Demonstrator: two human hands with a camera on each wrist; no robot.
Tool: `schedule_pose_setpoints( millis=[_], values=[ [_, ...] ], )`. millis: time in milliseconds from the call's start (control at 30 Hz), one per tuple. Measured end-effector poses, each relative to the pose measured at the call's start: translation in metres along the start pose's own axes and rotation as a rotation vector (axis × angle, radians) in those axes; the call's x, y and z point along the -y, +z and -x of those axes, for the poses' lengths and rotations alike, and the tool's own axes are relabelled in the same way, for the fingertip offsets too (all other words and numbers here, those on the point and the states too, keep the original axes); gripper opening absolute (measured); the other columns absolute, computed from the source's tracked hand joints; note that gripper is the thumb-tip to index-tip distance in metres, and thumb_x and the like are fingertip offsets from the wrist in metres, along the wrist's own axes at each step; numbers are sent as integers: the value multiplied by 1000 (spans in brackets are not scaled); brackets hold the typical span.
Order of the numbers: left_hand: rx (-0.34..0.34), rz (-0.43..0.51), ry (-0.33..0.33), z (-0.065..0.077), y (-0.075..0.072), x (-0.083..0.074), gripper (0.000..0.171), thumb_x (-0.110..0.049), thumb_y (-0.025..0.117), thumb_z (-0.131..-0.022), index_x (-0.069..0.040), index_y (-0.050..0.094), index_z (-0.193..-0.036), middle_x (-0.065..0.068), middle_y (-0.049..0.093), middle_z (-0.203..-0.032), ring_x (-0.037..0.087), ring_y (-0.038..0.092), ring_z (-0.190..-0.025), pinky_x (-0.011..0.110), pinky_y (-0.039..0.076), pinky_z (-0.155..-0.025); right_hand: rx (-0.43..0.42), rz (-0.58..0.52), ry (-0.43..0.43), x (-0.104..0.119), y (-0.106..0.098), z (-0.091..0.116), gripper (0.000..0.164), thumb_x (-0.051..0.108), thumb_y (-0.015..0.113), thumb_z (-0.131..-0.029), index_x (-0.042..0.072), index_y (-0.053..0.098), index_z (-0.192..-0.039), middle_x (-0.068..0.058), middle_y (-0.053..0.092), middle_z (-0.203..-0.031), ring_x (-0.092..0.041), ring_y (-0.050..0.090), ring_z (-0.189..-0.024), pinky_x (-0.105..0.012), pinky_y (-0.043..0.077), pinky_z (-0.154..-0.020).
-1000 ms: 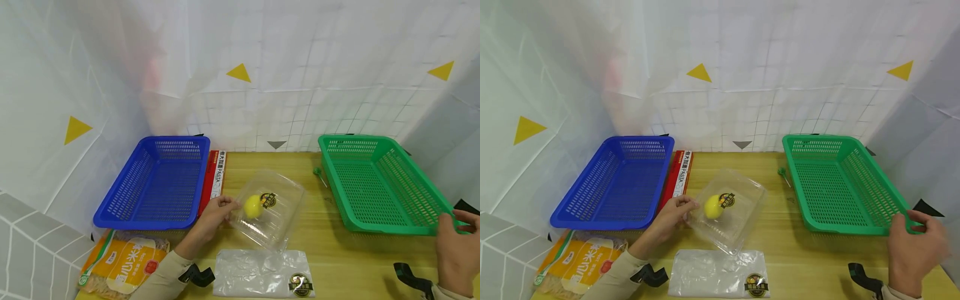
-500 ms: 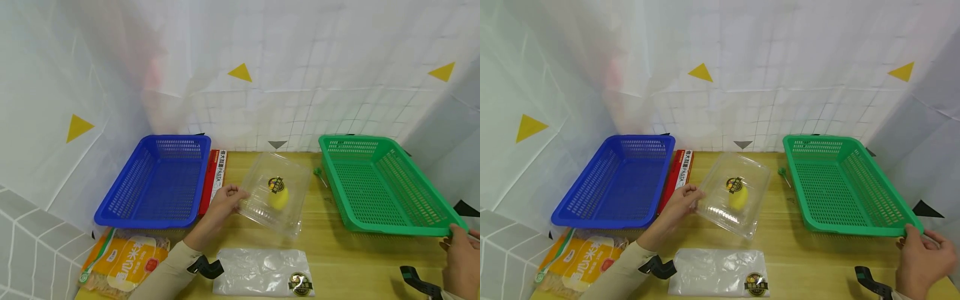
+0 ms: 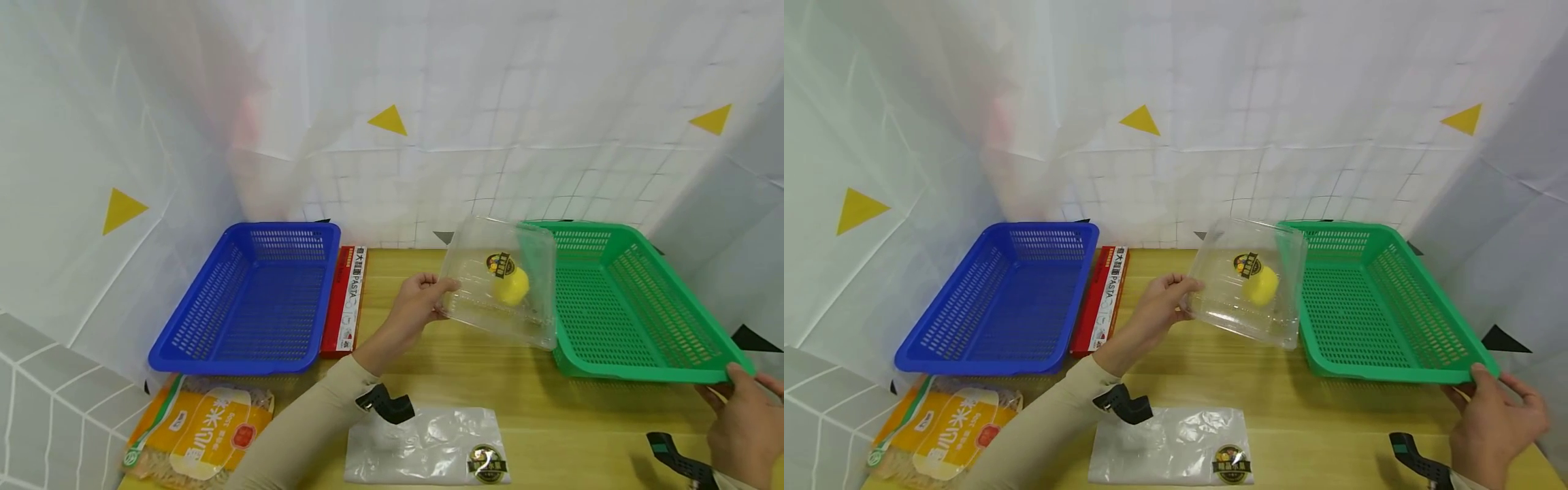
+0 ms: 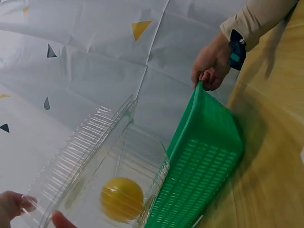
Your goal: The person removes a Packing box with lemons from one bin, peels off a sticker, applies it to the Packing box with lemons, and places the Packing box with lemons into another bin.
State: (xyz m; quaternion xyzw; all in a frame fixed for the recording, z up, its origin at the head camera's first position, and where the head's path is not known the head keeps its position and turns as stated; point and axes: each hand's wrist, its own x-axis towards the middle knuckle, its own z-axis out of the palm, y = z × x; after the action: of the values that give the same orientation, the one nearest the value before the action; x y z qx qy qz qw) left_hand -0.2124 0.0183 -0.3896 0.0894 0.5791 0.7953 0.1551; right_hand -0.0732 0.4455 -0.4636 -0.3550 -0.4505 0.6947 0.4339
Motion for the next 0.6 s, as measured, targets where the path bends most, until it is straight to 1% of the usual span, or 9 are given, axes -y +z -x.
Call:
schedule_pose_setpoints(
  millis=[167, 267, 367, 433, 500, 600],
  values=[
    [23, 41, 16, -18, 19, 3, 26, -18, 75, -93, -6, 52, -95, 3, 48, -71, 14, 53, -58, 30, 57, -64, -6, -10, -6, 0, 0, 0, 32, 15, 72, -98, 18, 52, -123, 4, 65, -101, -4, 67, -68, -13, 53, -61],
    [40, 54, 19, -27, 30, 7, 24, -17, 74, -94, -8, 52, -91, 3, 49, -69, 16, 55, -57, 30, 57, -62, -5, -9, -11, 0, 1, 0, 32, 15, 71, -98, 18, 51, -123, 3, 63, -105, -4, 67, -69, -13, 53, -61],
    [64, 46, 16, -34, 39, 10, 25, -19, 76, -94, -9, 53, -88, 3, 52, -72, 17, 58, -57, 30, 58, -63, 2, -4, -17, -2, 1, -1, 32, 15, 71, -99, 19, 50, -122, 3, 61, -108, -4, 66, -71, -13, 53, -61],
    [76, 44, 15, -39, 43, 12, 28, -20, 77, -94, -9, 52, -87, 4, 55, -75, 18, 60, -58, 30, 59, -63, 5, -1, -18, -3, 1, -1, 32, 15, 70, -99, 19, 49, -122, 3, 60, -108, -4, 66, -73, -12, 53, -62],
    [90, 45, 15, -42, 45, 13, 30, -23, 77, -95, -9, 51, -86, 5, 55, -76, 18, 61, -59, 33, 60, -64, 10, 3, -14, -4, 1, -1, 32, 15, 70, -99, 19, 49, -122, 5, 62, -103, -3, 66, -73, -12, 53, -62],
    [112, 65, 11, -46, 46, 15, 33, -25, 72, -100, -8, 52, -82, 5, 53, -73, 18, 59, -61, 36, 60, -68, 18, 8, -7, -3, 1, 1, 32, 14, 69, -100, 19, 48, -124, 7, 64, -96, -3, 67, -71, -12, 53, -60]
  ],
)
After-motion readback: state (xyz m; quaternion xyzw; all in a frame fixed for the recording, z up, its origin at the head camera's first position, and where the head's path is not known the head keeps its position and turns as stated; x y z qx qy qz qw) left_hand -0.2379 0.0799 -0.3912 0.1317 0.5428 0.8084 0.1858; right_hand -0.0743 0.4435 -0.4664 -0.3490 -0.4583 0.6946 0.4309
